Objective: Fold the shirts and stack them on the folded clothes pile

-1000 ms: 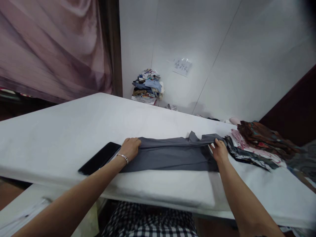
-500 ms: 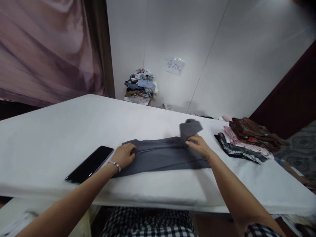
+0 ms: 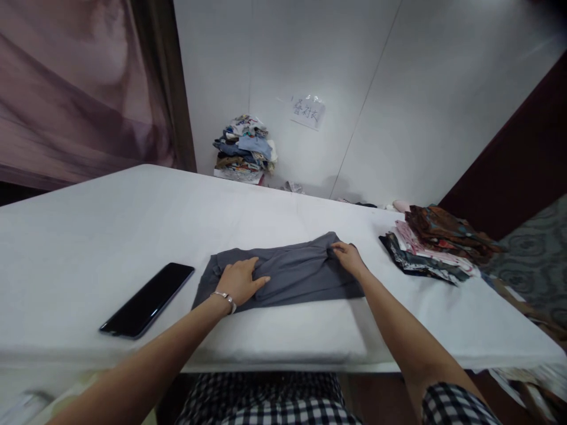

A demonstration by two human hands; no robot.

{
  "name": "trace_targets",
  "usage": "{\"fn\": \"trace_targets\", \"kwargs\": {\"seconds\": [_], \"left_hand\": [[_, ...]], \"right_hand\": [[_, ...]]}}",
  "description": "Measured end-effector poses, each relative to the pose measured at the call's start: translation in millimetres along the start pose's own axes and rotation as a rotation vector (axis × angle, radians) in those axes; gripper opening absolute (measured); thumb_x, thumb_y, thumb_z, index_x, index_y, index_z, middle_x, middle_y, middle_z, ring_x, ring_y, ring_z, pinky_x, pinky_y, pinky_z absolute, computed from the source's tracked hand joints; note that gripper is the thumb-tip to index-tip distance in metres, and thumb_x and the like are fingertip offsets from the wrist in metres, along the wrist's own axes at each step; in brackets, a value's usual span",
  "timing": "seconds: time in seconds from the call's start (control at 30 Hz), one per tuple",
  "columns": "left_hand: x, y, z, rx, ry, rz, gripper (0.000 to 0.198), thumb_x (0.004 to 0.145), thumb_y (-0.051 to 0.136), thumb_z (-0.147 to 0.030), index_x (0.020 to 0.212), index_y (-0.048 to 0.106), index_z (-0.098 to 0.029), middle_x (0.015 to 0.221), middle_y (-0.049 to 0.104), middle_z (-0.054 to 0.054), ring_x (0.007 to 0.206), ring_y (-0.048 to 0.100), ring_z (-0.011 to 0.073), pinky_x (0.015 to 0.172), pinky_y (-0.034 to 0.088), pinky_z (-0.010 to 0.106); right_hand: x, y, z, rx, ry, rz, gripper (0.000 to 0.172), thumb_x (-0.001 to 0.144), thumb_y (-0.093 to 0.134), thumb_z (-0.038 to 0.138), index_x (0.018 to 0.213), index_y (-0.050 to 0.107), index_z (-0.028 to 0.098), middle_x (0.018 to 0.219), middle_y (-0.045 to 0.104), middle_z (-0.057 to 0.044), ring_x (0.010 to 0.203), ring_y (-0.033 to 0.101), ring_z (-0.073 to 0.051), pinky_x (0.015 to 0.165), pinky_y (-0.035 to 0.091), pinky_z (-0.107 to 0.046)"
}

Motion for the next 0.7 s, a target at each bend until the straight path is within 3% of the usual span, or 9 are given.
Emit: {"fn": "trace_targets", "kwargs": {"seconds": [0.1, 0.2, 0.33, 0.47, 0.57, 0.7], "left_hand": [[5, 5.9, -10, 0.061, 0.002, 0.077, 0.026, 0.080, 0.056, -0.034, 0.099, 0.062, -0.016, 0.099, 0.067, 0.012, 0.099, 0.059, 0.0308, 0.084, 0.041, 0.044], [6, 0.5, -24, -0.044, 0.065, -0.001, 0.011, 0.080, 0.054, -0.024, 0.087, 0.059, -0.018, 0.093, 0.064, 0.008, 0.093, 0.059, 0.0250, 0.080, 0.043, 0.038], [-5, -13.2, -52, -0.272, 0.181, -0.173, 0.006, 0.083, 0.050, -0.022, 0.089, 0.052, -0.020, 0.089, 0.060, 0.003, 0.082, 0.057, 0.0167, 0.074, 0.044, 0.030], [-23, -0.8, -91, -0.095, 0.485, -0.071, 0.016, 0.085, 0.041, -0.011, 0.092, 0.053, -0.021, 0.095, 0.062, 0.003, 0.079, 0.057, 0.0159, 0.070, 0.043, 0.030], [-36, 19.4, -110, 0.041, 0.673, 0.032, 0.022, 0.085, 0.040, -0.009, 0.096, 0.056, -0.021, 0.096, 0.062, 0.004, 0.079, 0.056, 0.0174, 0.070, 0.044, 0.032], [-42, 34.5, -112, -0.009, 0.676, 0.054, 0.034, 0.085, 0.042, -0.010, 0.115, 0.052, -0.023, 0.098, 0.062, 0.003, 0.083, 0.057, 0.0178, 0.073, 0.046, 0.034]], "right_hand": [[9, 17, 5, -0.021, -0.039, 0.055, 0.022, 0.069, 0.057, 0.022, 0.084, 0.072, 0.025, 0.084, 0.072, 0.000, 0.079, 0.065, -0.020, 0.084, 0.050, -0.036], [18, 33, 11, -0.043, -0.084, 0.103, 0.029, 0.070, 0.056, 0.018, 0.094, 0.072, 0.024, 0.101, 0.072, -0.002, 0.097, 0.064, -0.022, 0.097, 0.045, -0.039], [23, 46, 13, -0.063, -0.134, 0.164, 0.048, 0.069, 0.050, 0.008, 0.111, 0.067, 0.023, 0.121, 0.064, -0.004, 0.116, 0.056, -0.022, 0.108, 0.036, -0.040], [22, 52, 9, -0.067, -0.174, 0.239, 0.059, 0.064, 0.048, 0.002, 0.116, 0.066, 0.023, 0.127, 0.061, -0.004, 0.120, 0.053, -0.020, 0.111, 0.032, -0.038], [21, 51, 5, 0.007, -0.134, 0.207, 0.050, 0.060, 0.051, 0.002, 0.101, 0.072, 0.024, 0.121, 0.064, -0.003, 0.117, 0.055, -0.021, 0.109, 0.034, -0.037], [22, 38, -5, 0.115, -0.040, 0.041, 0.022, 0.065, 0.054, 0.014, 0.076, 0.071, 0.024, 0.103, 0.071, -0.002, 0.105, 0.060, -0.022, 0.102, 0.040, -0.036]]}}
Point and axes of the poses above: each hand's wrist, its own x-axis towards the middle knuckle, its own y-axis out of the palm, z = x × y, the point moved 4 cm from there along x, towards the middle knuckle
